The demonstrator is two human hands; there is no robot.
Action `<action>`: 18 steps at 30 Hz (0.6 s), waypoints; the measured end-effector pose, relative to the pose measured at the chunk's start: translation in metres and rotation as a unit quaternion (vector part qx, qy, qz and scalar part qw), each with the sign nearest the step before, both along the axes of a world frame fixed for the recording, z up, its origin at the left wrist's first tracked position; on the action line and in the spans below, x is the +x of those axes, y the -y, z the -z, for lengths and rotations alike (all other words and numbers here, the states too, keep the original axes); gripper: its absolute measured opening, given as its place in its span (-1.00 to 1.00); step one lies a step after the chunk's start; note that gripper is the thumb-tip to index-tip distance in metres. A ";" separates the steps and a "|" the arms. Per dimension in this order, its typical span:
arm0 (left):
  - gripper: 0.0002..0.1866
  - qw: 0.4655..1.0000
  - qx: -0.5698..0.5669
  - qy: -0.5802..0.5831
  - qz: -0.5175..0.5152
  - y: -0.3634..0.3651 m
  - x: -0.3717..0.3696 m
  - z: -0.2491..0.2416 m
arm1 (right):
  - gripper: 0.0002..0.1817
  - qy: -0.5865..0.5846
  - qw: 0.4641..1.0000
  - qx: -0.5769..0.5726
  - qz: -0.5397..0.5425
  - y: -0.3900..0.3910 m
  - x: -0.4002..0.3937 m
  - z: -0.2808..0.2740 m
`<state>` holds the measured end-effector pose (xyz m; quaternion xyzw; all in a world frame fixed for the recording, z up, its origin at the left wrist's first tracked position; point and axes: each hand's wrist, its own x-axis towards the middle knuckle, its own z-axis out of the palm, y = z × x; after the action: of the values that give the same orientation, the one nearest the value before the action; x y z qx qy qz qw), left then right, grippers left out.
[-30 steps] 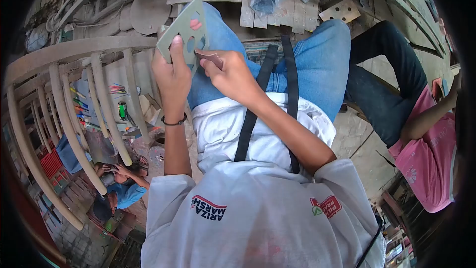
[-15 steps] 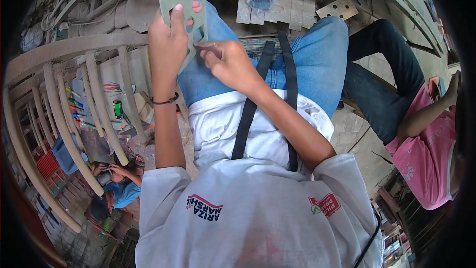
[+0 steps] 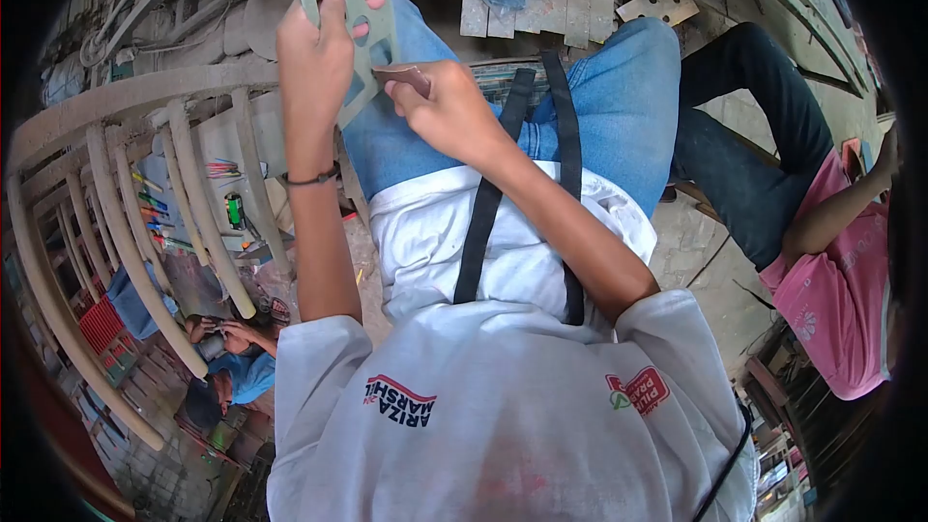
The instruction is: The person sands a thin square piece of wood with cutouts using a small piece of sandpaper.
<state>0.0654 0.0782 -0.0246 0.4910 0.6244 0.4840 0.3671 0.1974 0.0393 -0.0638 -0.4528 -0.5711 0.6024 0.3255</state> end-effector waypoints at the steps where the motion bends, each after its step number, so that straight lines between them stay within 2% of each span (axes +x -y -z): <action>1: -0.66 0.997 0.018 -0.069 0.010 0.000 0.001 -0.014 | -0.70 -0.033 0.999 0.004 0.012 0.002 -0.002 -0.008; 2: -0.67 0.990 0.033 -0.135 0.018 0.001 0.002 -0.026 | -0.69 -0.064 0.998 0.004 0.021 0.005 -0.002 -0.015; 3: -0.67 0.991 0.025 -0.134 0.016 0.003 0.001 -0.039 | -0.69 -0.062 0.998 -0.003 0.019 0.011 -0.001 -0.022; 5: -0.66 0.978 -0.039 -0.183 0.087 0.005 -0.006 -0.063 | -0.69 -0.109 0.993 0.043 0.006 0.017 0.000 -0.033; 6: -0.68 0.985 -0.032 -0.148 0.086 0.006 -0.009 -0.053 | -0.70 -0.105 0.994 -0.014 -0.023 0.019 0.000 -0.031; 7: -0.68 0.984 -0.032 -0.155 0.082 0.009 -0.013 -0.044 | -0.70 -0.112 0.993 -0.013 -0.027 0.021 -0.001 -0.028; 9: -0.67 0.991 -0.108 -0.047 0.067 0.010 -0.015 -0.026 | -0.72 -0.038 0.997 -0.044 -0.058 0.023 -0.003 -0.018; 10: -0.66 0.990 -0.125 -0.031 0.060 0.009 -0.017 -0.021 | -0.74 -0.061 0.998 0.009 -0.027 0.026 -0.007 -0.012; 11: -0.66 0.989 -0.128 -0.028 0.066 0.007 -0.022 -0.016 | -0.74 -0.058 0.998 0.006 -0.022 0.026 -0.009 -0.004; 13: -0.65 0.988 -0.139 -0.038 0.063 0.009 -0.028 -0.014 | -0.75 -0.029 0.986 0.158 -0.038 0.025 -0.011 0.004; 14: -0.65 0.986 -0.148 -0.039 0.062 0.008 -0.030 -0.013 | -0.69 0.021 0.984 0.163 -0.075 0.025 -0.009 0.006; 15: -0.65 0.987 -0.148 -0.037 0.058 0.007 -0.032 -0.011 | -0.69 0.022 0.983 0.163 -0.080 0.024 -0.006 0.001; 17: -0.66 0.983 -0.175 -0.006 0.051 0.002 -0.035 -0.011 | -0.69 0.232 0.941 0.158 -0.188 0.017 -0.001 -0.009; 18: -0.66 0.984 -0.173 -0.009 0.053 0.001 -0.035 -0.012 | -0.69 0.231 0.942 0.160 -0.185 0.016 0.000 -0.004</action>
<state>0.0304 0.0775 -0.0124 0.4566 0.6749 0.3446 0.4661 0.1976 0.0237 -0.0599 -0.4077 -0.7932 0.4317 0.1354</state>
